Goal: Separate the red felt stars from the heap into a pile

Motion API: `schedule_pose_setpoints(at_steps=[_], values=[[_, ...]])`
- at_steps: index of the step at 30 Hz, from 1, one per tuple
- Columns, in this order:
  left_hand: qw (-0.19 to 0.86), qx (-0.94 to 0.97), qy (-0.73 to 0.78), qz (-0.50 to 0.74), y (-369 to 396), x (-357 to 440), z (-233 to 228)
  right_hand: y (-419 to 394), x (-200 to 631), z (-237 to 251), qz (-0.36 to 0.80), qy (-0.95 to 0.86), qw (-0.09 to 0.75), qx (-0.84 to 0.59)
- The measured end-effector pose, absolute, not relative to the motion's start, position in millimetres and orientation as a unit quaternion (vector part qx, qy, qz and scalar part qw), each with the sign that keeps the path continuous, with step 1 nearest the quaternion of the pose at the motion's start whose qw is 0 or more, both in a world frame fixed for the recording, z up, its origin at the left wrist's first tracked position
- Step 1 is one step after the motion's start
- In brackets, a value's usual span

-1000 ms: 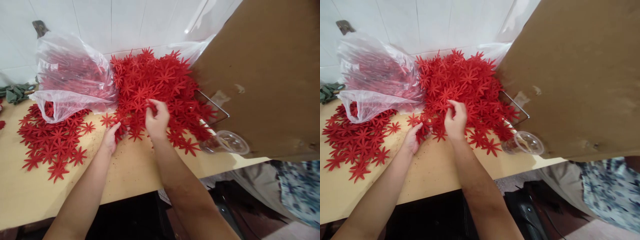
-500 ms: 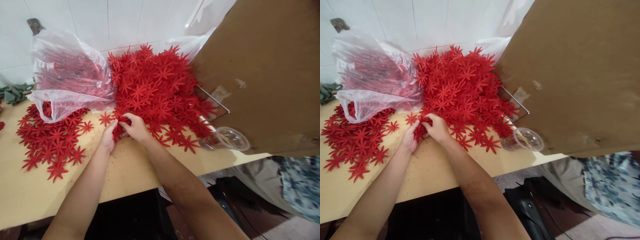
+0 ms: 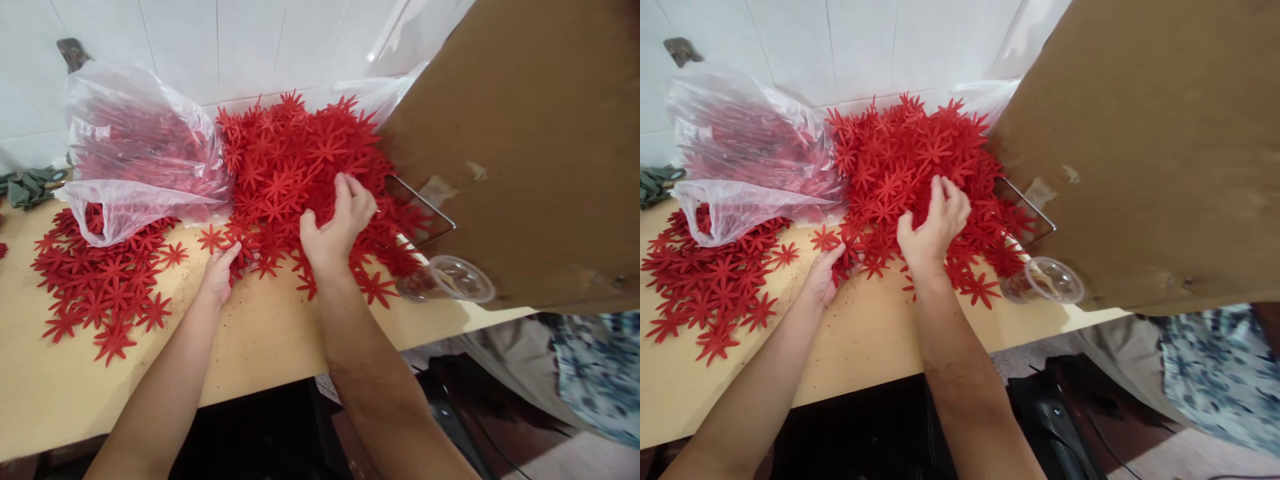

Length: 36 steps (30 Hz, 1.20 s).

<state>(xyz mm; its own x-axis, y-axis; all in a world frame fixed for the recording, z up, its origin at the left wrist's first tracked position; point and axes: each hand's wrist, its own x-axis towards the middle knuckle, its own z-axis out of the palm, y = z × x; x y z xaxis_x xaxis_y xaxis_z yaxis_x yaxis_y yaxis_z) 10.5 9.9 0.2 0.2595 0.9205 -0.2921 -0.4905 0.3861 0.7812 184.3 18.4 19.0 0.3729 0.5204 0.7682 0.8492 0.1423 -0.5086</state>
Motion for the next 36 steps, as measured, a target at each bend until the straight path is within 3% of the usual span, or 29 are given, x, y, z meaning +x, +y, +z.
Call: schedule_pose_setpoints(at_steps=[6, 10, 17, 21, 24, 26, 31, 36], values=[[0.751, 0.26, 0.377, 0.475, 12.0, 11.2, -0.6, 13.9, 128.0, 5.3, 0.216, -0.645, 0.506, -0.531], [0.753, 0.262, 0.371, 0.477, 11.6, 12.6, 1.5, 16.6, 117.5, -5.7, 0.308, -0.615, 0.49, -0.535], [0.732, 0.303, 0.378, 0.479, 10.0, 12.8, -0.1, 21.7, 133.8, -1.2, 0.19, -0.585, 0.526, -0.587], [0.718, 0.299, 0.4, 0.485, 9.7, 13.3, -0.4, 23.3, 164.9, 7.8, -0.017, -0.546, 0.598, -0.587], [0.713, 0.315, 0.402, 0.48, 8.9, 13.9, 0.4, 19.1, 182.6, 17.8, -0.165, -0.508, 0.579, -0.616], [0.708, 0.329, 0.402, 0.479, 8.7, 14.1, -0.1, 14.8, 180.0, 22.9, -0.176, -0.528, 0.556, -0.617], [0.696, 0.339, 0.411, 0.481, 12.0, 15.1, -6.5, 8.0, 138.1, 21.2, 0.078, -0.686, 0.506, -0.518], [0.673, 0.344, 0.44, 0.484, 12.2, 17.4, -5.9, 9.1, 120.0, 10.8, 0.343, -0.621, 0.507, -0.49]])
